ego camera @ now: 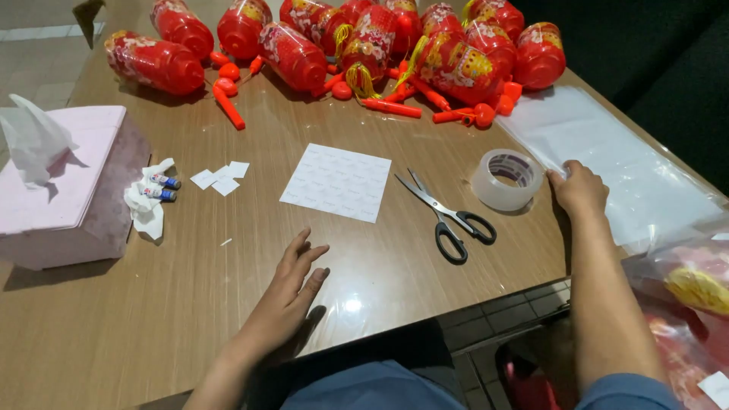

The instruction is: Assembling and packaging traditional red lanterns by wrapping them in plastic and attaching handle components.

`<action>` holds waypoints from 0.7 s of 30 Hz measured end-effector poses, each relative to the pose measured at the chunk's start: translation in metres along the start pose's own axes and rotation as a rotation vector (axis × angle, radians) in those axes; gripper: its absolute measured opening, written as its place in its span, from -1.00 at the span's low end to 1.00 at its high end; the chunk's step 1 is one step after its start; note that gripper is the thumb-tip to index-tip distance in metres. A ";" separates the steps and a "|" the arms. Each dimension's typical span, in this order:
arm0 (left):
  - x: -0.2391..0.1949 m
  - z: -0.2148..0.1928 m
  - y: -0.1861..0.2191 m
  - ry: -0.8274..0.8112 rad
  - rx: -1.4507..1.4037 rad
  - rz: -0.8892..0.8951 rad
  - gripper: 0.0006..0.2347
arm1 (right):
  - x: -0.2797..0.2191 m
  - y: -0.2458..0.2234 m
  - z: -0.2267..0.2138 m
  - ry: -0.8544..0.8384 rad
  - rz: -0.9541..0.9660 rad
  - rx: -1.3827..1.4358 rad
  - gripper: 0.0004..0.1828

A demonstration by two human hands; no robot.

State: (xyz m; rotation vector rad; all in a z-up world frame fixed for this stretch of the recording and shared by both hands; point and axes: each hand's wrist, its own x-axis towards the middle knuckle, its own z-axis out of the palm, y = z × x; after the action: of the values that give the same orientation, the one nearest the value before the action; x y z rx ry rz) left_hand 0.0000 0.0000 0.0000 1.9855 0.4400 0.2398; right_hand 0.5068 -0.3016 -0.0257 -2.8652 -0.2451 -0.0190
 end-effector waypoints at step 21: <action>-0.010 -0.003 0.004 -0.008 -0.052 0.008 -0.53 | 0.103 0.014 -0.109 0.402 0.022 -0.497 -0.72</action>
State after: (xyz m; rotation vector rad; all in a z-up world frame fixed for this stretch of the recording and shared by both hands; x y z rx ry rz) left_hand -0.0091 -0.0027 0.0057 1.9375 0.4169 0.2464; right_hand 0.6113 -0.3270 0.0791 -3.2529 -0.1394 -0.7395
